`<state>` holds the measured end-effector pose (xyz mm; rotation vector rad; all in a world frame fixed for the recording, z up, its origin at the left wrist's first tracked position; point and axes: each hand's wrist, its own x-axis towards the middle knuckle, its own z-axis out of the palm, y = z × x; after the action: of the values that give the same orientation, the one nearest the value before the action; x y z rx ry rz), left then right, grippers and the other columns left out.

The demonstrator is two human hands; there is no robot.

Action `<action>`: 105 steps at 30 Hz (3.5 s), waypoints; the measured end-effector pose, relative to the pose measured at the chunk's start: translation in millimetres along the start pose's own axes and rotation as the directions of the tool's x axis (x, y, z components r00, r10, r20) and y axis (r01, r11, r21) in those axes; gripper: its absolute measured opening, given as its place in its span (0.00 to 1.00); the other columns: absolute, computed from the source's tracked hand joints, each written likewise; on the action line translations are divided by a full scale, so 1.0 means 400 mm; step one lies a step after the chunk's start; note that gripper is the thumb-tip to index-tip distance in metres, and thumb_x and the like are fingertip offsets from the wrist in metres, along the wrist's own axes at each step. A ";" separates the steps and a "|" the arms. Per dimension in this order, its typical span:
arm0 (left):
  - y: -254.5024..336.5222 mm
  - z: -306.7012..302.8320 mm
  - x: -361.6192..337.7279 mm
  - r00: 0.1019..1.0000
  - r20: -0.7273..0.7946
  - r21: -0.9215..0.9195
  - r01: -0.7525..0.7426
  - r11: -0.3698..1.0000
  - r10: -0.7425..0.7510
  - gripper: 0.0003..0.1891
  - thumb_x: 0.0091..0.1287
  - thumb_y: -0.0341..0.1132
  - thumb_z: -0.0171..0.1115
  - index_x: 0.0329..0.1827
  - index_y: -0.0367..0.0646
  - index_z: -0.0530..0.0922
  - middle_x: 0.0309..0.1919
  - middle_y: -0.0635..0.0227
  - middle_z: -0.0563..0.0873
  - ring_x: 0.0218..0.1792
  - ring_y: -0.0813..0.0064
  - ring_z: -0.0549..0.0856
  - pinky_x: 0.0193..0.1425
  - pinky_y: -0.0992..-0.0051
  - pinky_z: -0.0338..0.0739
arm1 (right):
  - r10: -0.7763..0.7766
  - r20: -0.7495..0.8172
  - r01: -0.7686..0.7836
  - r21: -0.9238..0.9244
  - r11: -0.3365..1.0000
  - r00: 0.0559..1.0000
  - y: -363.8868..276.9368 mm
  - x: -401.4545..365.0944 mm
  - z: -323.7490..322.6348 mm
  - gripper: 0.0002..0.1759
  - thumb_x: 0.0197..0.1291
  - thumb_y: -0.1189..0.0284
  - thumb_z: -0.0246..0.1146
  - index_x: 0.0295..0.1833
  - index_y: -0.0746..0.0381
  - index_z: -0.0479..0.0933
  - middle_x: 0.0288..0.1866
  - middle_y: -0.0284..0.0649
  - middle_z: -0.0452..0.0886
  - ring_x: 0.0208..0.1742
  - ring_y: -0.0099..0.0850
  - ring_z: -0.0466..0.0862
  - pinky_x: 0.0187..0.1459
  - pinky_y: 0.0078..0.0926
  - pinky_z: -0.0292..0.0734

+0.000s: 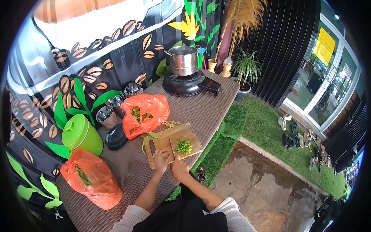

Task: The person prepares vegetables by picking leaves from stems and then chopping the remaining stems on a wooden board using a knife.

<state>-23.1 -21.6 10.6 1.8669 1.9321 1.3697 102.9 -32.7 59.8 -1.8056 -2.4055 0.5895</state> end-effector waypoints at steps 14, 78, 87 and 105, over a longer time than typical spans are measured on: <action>0.003 -0.006 -0.002 1.000 0.021 0.016 -0.018 1.000 0.018 0.07 0.57 0.35 0.67 0.37 0.46 0.87 0.37 0.72 0.84 0.46 0.68 0.76 0.54 0.68 0.66 | 0.095 -0.011 -0.094 0.058 0.994 0.995 0.014 0.019 0.049 0.17 0.65 0.66 0.50 0.53 0.67 0.62 0.36 0.57 0.82 0.39 0.54 0.84 0.41 0.48 0.80; 0.012 0.016 0.026 0.994 0.011 -0.153 0.107 0.982 -0.107 0.08 0.54 0.32 0.69 0.35 0.45 0.79 0.30 0.72 0.84 0.43 0.67 0.77 0.51 0.67 0.67 | 0.007 -0.022 -0.006 0.041 0.999 1.000 0.005 0.062 -0.011 0.16 0.61 0.72 0.54 0.52 0.67 0.63 0.37 0.56 0.83 0.40 0.50 0.85 0.40 0.43 0.81; -0.007 0.010 0.028 0.996 -0.045 -0.137 0.065 0.988 -0.072 0.06 0.49 0.31 0.72 0.27 0.41 0.83 0.29 0.63 0.81 0.41 0.61 0.76 0.47 0.66 0.71 | 0.055 -0.070 -0.054 0.026 0.998 0.996 -0.006 0.053 0.034 0.15 0.63 0.69 0.52 0.50 0.67 0.63 0.37 0.57 0.82 0.40 0.50 0.85 0.39 0.44 0.82; -0.008 0.009 0.019 0.998 -0.054 -0.129 0.032 0.991 -0.039 0.07 0.52 0.31 0.69 0.30 0.37 0.84 0.32 0.61 0.82 0.42 0.60 0.76 0.47 0.66 0.73 | 0.018 0.038 -0.022 0.114 0.993 0.999 0.012 0.065 0.011 0.22 0.62 0.68 0.54 0.55 0.68 0.60 0.41 0.60 0.81 0.43 0.53 0.84 0.43 0.47 0.80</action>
<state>-25.0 -12.9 9.9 1.7457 1.8456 1.5124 98.2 -8.4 49.7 -1.7896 -2.3269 0.7532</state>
